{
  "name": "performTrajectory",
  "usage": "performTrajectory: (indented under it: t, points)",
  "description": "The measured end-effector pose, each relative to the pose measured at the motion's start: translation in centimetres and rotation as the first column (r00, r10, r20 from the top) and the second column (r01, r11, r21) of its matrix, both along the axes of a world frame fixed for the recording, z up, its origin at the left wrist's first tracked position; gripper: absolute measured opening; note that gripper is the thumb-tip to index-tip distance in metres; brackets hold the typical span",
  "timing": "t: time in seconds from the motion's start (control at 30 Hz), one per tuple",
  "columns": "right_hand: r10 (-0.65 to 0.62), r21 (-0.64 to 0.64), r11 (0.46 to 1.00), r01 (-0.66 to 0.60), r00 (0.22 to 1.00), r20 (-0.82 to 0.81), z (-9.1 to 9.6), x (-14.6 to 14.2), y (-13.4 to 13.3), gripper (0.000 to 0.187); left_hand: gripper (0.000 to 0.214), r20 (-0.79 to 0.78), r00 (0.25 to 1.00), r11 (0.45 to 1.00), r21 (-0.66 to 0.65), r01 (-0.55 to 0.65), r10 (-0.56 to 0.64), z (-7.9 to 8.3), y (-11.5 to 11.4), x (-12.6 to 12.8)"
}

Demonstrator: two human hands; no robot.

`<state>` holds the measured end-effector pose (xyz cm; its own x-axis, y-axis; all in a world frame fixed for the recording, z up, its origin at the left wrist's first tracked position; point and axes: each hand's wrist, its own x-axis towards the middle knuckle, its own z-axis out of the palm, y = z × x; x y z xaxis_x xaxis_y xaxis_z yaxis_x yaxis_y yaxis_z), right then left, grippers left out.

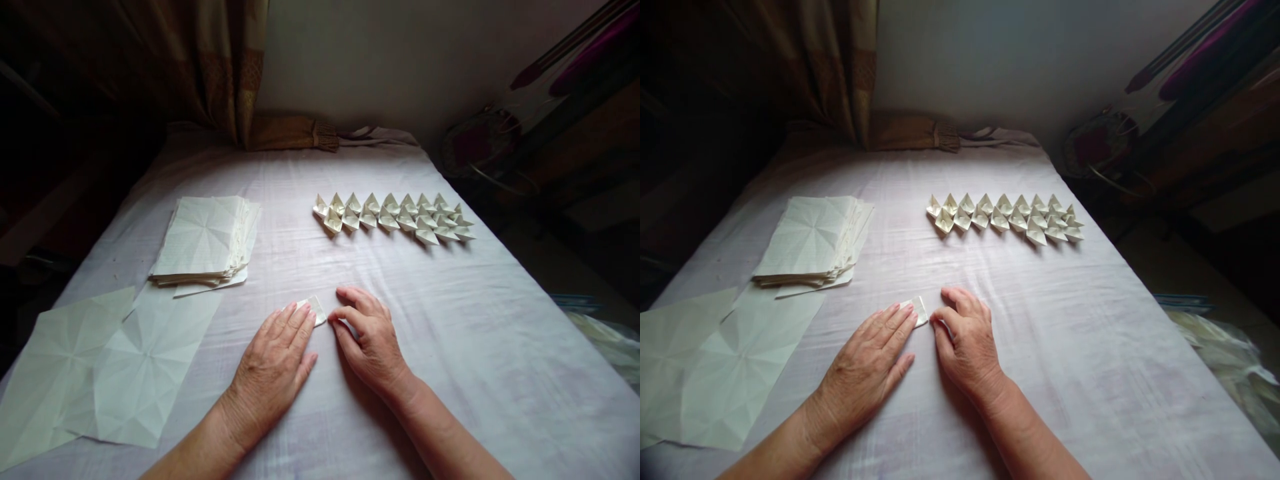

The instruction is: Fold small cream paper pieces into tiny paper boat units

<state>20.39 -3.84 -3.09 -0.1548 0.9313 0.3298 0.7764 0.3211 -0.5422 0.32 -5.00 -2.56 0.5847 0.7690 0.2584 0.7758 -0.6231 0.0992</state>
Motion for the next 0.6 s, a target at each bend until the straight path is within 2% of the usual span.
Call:
performTrajectory:
  t: [0.2, 0.37, 0.6]
  points:
    - [0.007, -0.046, 0.999, -0.009, 0.999, -0.038, 0.2, -0.2, 0.2, 0.019, 0.048, 0.020, 1.000, 1.000, -0.029, -0.003, 0.004, -0.3, 0.1, -0.1]
    - [0.023, -0.165, 0.986, -0.032, 0.998, -0.052, 0.7, -0.3, 0.5, 0.021, 0.051, -0.030, 1.000, 0.999, -0.033, -0.004, 0.003, -0.5, 0.0, -0.3]
    - [-0.064, -0.251, 0.966, 0.055, 0.997, -0.030, 1.1, -1.3, 0.9, 0.010, 0.053, -0.041, 0.999, 1.000, -0.007, -0.016, 0.016, -0.7, -0.3, -0.2]
